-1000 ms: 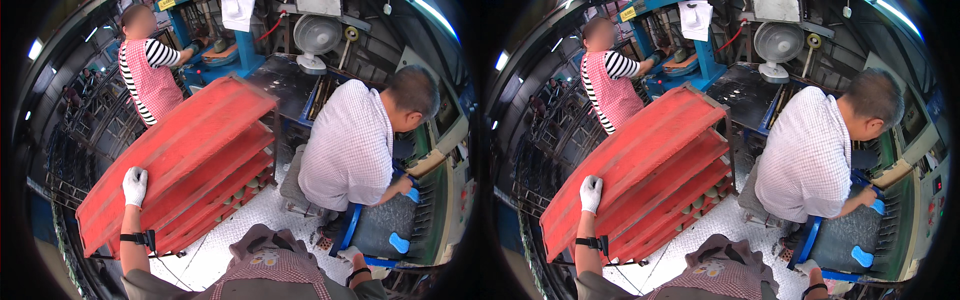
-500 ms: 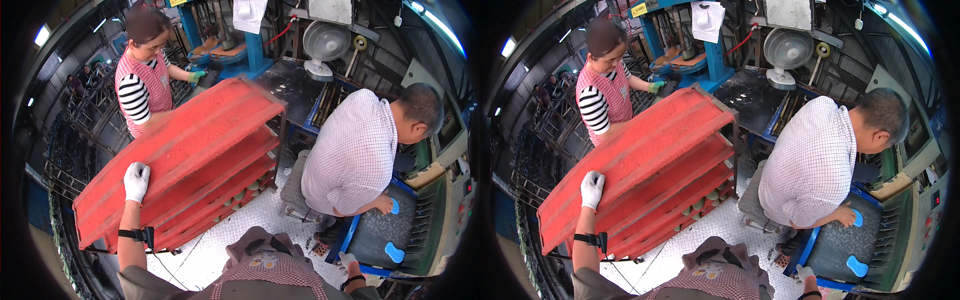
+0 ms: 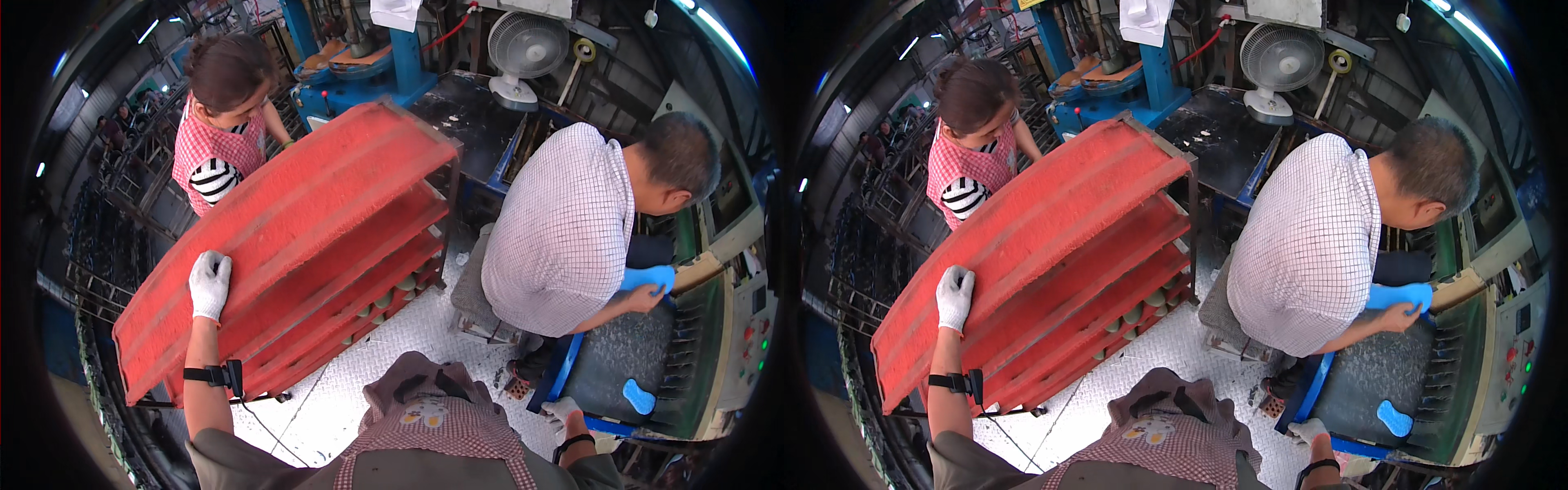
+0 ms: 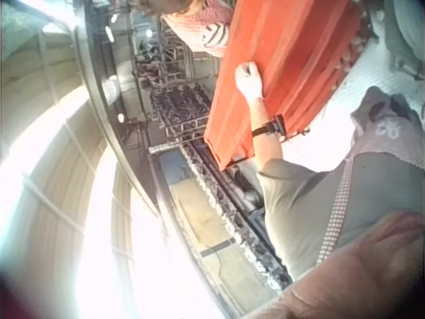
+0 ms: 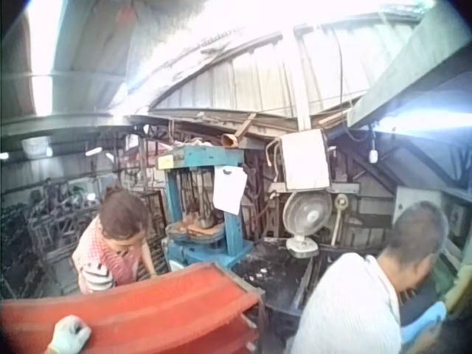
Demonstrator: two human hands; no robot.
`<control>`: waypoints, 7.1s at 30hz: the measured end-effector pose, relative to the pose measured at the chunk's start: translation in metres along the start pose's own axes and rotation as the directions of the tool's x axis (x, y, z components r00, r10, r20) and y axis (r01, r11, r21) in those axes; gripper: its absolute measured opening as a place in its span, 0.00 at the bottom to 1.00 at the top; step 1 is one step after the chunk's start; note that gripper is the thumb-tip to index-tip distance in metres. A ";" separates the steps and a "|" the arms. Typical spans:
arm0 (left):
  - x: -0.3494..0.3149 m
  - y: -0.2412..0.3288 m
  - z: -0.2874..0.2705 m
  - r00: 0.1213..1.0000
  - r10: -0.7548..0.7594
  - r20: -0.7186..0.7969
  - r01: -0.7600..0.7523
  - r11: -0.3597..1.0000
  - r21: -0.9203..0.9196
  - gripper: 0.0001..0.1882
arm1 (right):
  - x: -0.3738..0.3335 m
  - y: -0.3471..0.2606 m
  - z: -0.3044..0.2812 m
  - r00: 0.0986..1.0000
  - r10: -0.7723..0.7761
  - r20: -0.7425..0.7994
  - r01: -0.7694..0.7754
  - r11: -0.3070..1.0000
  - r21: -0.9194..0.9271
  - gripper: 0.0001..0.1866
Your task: Operating and assisting at a shoe production station, handling blue shoe soles and placing them into a machine for processing.
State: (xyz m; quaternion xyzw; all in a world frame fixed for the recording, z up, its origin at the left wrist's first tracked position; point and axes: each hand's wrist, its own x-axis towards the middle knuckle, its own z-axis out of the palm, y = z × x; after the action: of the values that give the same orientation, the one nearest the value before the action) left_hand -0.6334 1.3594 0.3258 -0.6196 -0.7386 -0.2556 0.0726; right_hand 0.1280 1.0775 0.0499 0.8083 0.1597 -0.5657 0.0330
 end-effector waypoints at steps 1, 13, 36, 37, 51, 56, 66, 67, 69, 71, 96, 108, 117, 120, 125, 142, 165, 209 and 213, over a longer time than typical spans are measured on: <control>0.001 0.003 -0.002 1.000 0.006 0.004 -0.006 1.000 0.000 0.10 | 0.002 0.000 0.001 1.000 -0.014 -0.016 0.013 1.000 -0.013 0.18; 0.001 0.003 -0.001 1.000 0.019 -0.007 -0.019 1.000 -0.001 0.10 | -0.011 -0.014 0.000 0.999 0.002 -0.054 -0.002 1.000 0.000 0.15; -0.001 0.003 -0.007 1.000 0.003 -0.002 -0.002 1.000 0.030 0.11 | 0.009 0.003 0.005 0.998 -0.006 -0.062 0.012 0.995 0.097 0.15; -0.001 0.003 -0.006 1.000 0.004 -0.002 -0.004 1.000 0.028 0.11 | 0.012 0.005 0.005 0.998 -0.013 -0.056 0.018 0.995 0.099 0.15; 0.000 0.009 -0.008 1.000 -0.004 -0.006 0.004 1.000 0.013 0.10 | 0.012 0.005 0.002 0.997 -0.045 -0.070 0.050 0.996 0.068 0.15; 0.001 0.009 -0.007 1.000 0.001 -0.001 -0.001 1.000 0.023 0.10 | 0.015 0.005 0.001 0.996 -0.060 -0.066 0.065 0.994 0.083 0.15; -0.008 0.012 -0.009 1.000 0.013 -0.015 -0.013 1.000 0.017 0.10 | -0.009 -0.002 -0.002 0.996 -0.045 -0.075 0.051 0.995 0.087 0.15; -0.005 0.015 -0.005 0.999 0.042 -0.033 -0.042 0.999 0.000 0.10 | -0.015 -0.001 -0.002 0.996 -0.036 -0.084 0.040 0.998 0.049 0.15; -0.002 0.020 -0.003 0.999 0.041 -0.035 -0.040 0.999 0.013 0.10 | -0.029 -0.004 0.000 0.994 -0.045 -0.100 0.044 0.999 -0.015 0.16; 0.000 0.006 0.002 0.999 0.048 -0.001 -0.048 0.997 -0.064 0.10 | 0.006 0.016 0.001 0.988 -0.094 -0.118 0.099 0.995 0.032 0.17; -0.004 -0.054 0.022 0.991 -0.009 0.136 0.021 0.996 -0.084 0.14 | -0.028 -0.028 0.011 0.962 0.037 -0.271 -0.064 0.994 -0.092 0.32; 0.001 -0.045 0.016 0.993 0.005 0.121 0.005 0.996 -0.085 0.14 | -0.035 -0.029 0.001 0.963 0.064 -0.260 -0.083 0.995 -0.063 0.32; 0.002 -0.043 0.015 0.993 -0.006 0.118 0.018 0.995 -0.098 0.14 | -0.037 -0.031 -0.003 0.967 0.080 -0.242 -0.094 0.994 -0.050 0.32; 0.000 -0.030 0.014 0.991 -0.007 0.132 0.017 0.997 -0.075 0.13 | -0.032 -0.025 0.000 0.961 0.081 -0.263 -0.096 0.994 -0.046 0.32; 0.000 -0.030 0.013 0.992 0.003 0.127 0.005 0.998 -0.058 0.13 | -0.024 -0.021 0.001 0.964 0.071 -0.255 -0.082 0.996 -0.032 0.32; 0.005 -0.020 0.015 0.989 0.039 0.145 -0.032 0.998 -0.051 0.14 | -0.029 -0.013 -0.001 0.965 0.053 -0.258 -0.067 0.997 -0.043 0.31; -0.001 -0.008 -0.018 1.000 -0.004 0.011 0.004 1.000 -0.016 0.10 | 0.003 -0.057 0.022 0.941 -0.152 -0.303 0.068 0.960 -0.270 0.29; 0.011 0.005 -0.003 0.999 0.040 -0.011 -0.040 0.999 -0.022 0.09 | 0.017 -0.005 0.018 0.959 -0.023 -0.282 0.026 1.000 0.007 0.25; 0.003 0.003 -0.007 0.996 0.066 -0.057 -0.069 0.996 -0.050 0.09 | 0.042 0.021 0.022 0.960 -0.050 -0.277 0.060 0.998 0.028 0.25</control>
State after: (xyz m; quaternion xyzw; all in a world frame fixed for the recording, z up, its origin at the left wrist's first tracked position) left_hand -0.6331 1.3591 0.3344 -0.6385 -0.7080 -0.2893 0.0856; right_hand 0.1270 1.0613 0.0001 0.8749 0.1751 -0.4512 -0.0200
